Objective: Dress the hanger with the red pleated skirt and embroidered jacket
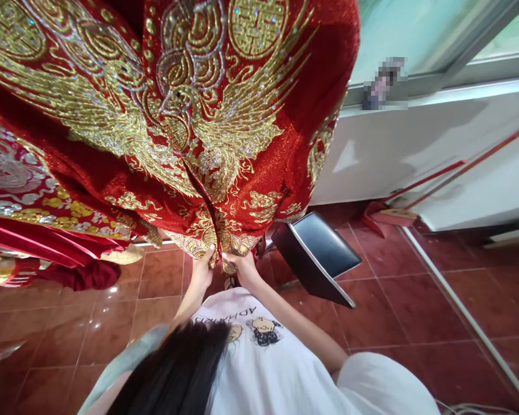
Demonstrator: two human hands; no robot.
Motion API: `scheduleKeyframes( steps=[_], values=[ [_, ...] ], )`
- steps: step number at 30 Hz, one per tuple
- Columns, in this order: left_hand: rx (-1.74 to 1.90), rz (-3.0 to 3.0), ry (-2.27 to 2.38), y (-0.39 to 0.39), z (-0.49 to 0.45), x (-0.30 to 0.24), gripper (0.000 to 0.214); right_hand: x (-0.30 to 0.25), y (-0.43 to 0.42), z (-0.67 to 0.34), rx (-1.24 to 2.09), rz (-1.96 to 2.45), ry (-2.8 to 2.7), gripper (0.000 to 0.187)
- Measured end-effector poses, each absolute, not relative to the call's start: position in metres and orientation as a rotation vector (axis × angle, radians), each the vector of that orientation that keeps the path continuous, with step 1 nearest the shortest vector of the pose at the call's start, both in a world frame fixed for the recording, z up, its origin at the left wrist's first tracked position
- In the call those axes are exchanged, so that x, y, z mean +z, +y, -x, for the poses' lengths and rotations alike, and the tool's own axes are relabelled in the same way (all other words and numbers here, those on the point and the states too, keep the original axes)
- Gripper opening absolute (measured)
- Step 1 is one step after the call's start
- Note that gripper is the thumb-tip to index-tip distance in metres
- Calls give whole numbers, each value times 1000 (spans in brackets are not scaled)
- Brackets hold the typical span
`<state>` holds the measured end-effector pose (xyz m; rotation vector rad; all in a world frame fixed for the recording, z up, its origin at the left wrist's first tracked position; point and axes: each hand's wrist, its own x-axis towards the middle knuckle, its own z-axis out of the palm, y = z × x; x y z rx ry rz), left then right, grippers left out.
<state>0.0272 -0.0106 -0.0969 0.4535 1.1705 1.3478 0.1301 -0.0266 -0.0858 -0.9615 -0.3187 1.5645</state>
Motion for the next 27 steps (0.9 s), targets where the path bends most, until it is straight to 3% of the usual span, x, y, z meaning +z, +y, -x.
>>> scheduleKeyframes(
  steps=[14, 27],
  values=[
    [1374, -506, 1181, -9, -24, -107, 63, -90, -20, -128, 1486, 1054, -300, 46],
    [1380, -644, 1289, -11, -22, -113, 52, -89, -8, -117, 1508, 1066, -265, 47]
  ],
)
